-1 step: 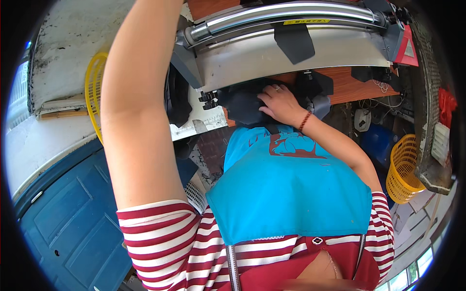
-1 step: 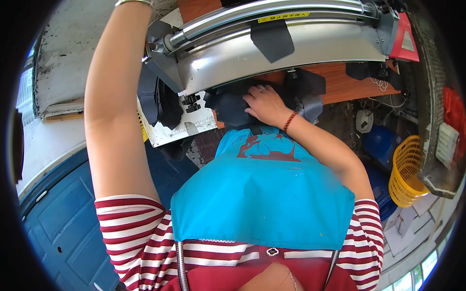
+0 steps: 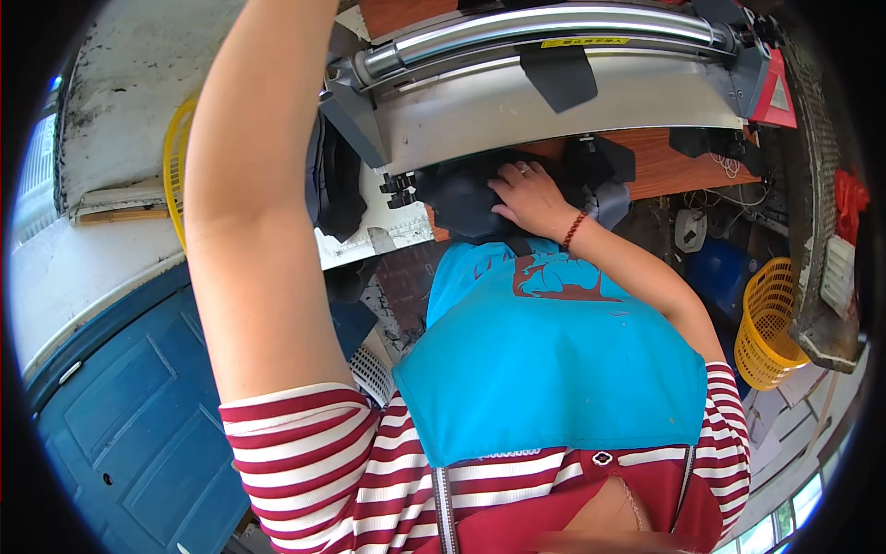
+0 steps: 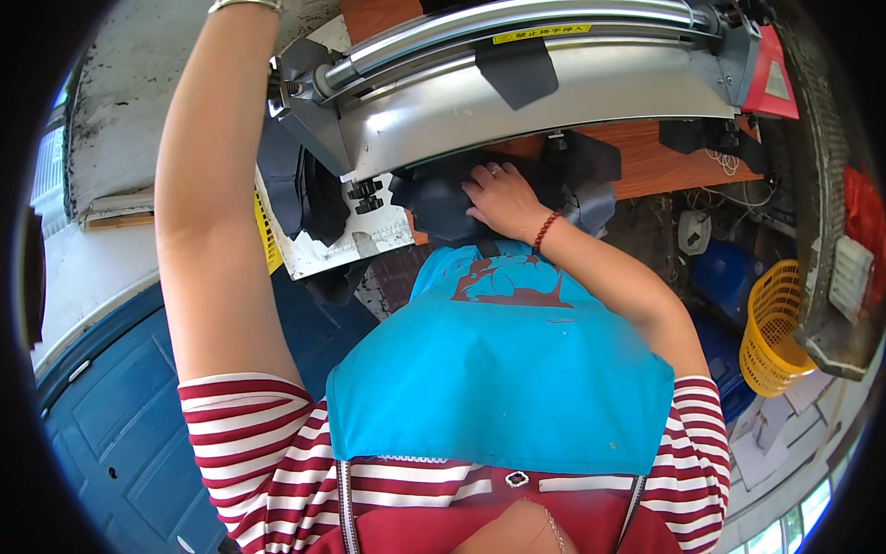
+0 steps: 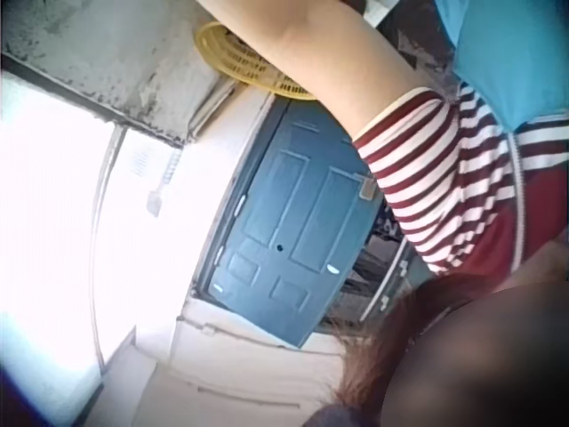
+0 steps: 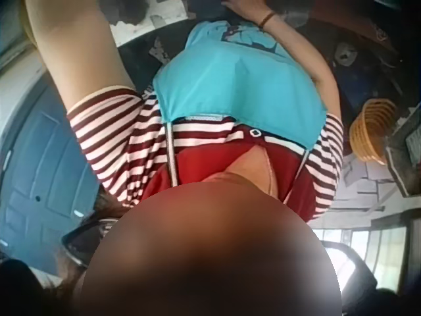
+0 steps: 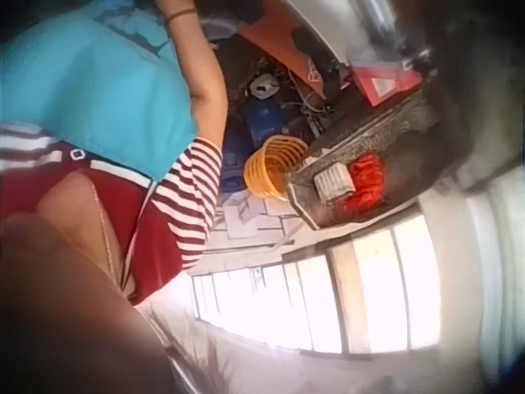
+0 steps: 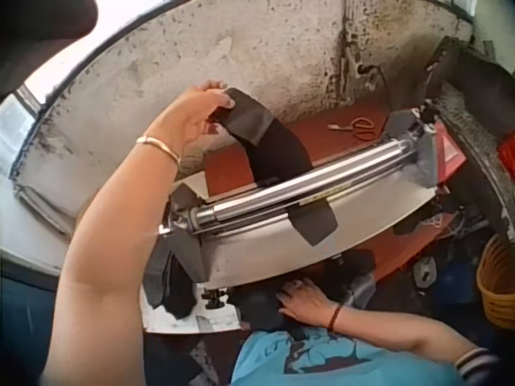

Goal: Feeding black shoe components through a mechanical roller machine in a factory setting.

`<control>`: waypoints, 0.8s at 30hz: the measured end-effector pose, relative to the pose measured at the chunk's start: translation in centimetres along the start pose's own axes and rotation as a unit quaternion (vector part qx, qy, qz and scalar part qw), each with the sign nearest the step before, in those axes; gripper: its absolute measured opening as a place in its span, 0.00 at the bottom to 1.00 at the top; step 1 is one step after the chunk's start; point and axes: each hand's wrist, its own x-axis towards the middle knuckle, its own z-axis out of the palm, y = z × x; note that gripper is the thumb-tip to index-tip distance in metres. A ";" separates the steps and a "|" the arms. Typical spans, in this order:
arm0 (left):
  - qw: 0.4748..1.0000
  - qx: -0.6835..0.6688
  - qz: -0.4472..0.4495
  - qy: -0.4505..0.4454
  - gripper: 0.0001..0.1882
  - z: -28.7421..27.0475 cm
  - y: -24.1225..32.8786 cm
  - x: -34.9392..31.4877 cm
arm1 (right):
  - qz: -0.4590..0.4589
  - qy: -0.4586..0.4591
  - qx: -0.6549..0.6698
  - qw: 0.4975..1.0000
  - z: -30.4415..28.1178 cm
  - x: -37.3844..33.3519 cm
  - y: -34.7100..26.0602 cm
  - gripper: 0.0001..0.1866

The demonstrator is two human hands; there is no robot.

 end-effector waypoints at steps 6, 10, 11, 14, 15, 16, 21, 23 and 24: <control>0.993 0.038 0.069 0.086 0.25 -4.3 4.5 -2.4 | -0.054 -0.087 -0.010 0.995 1.1 0.5 -0.1 0.10; 0.974 0.029 0.151 0.167 0.18 -5.9 4.4 -2.3 | -0.013 -0.027 0.192 0.981 -4.4 0.2 -1.6 0.09; 0.973 0.027 0.154 0.168 0.18 -5.7 4.1 -2.1 | 0.034 0.014 0.272 0.961 -6.6 0.2 -2.0 0.09; 0.933 0.163 0.268 0.177 0.16 -3.5 2.1 -1.7 | 0.159 0.121 0.428 0.882 -11.9 0.4 -2.6 0.13; 0.939 0.218 0.207 0.166 0.16 -1.6 1.7 -2.4 | 0.196 0.098 0.419 0.881 -13.9 0.5 -2.0 0.14; 0.845 0.307 0.409 0.157 0.15 -1.9 -1.4 -0.8 | 0.218 0.109 0.460 0.854 -14.2 0.6 -1.5 0.14; 0.901 0.395 0.146 -0.108 0.14 4.6 -9.5 -2.5 | 0.254 0.128 0.334 0.899 -14.9 3.6 1.8 0.08; 0.901 0.405 0.039 -0.151 0.14 6.1 -10.8 -2.3 | 0.249 0.127 0.302 0.911 -14.6 5.3 3.2 0.08; 0.907 0.395 -0.024 -0.143 0.16 6.8 -10.3 -2.7 | 0.246 0.124 0.271 0.922 -14.5 6.0 3.8 0.08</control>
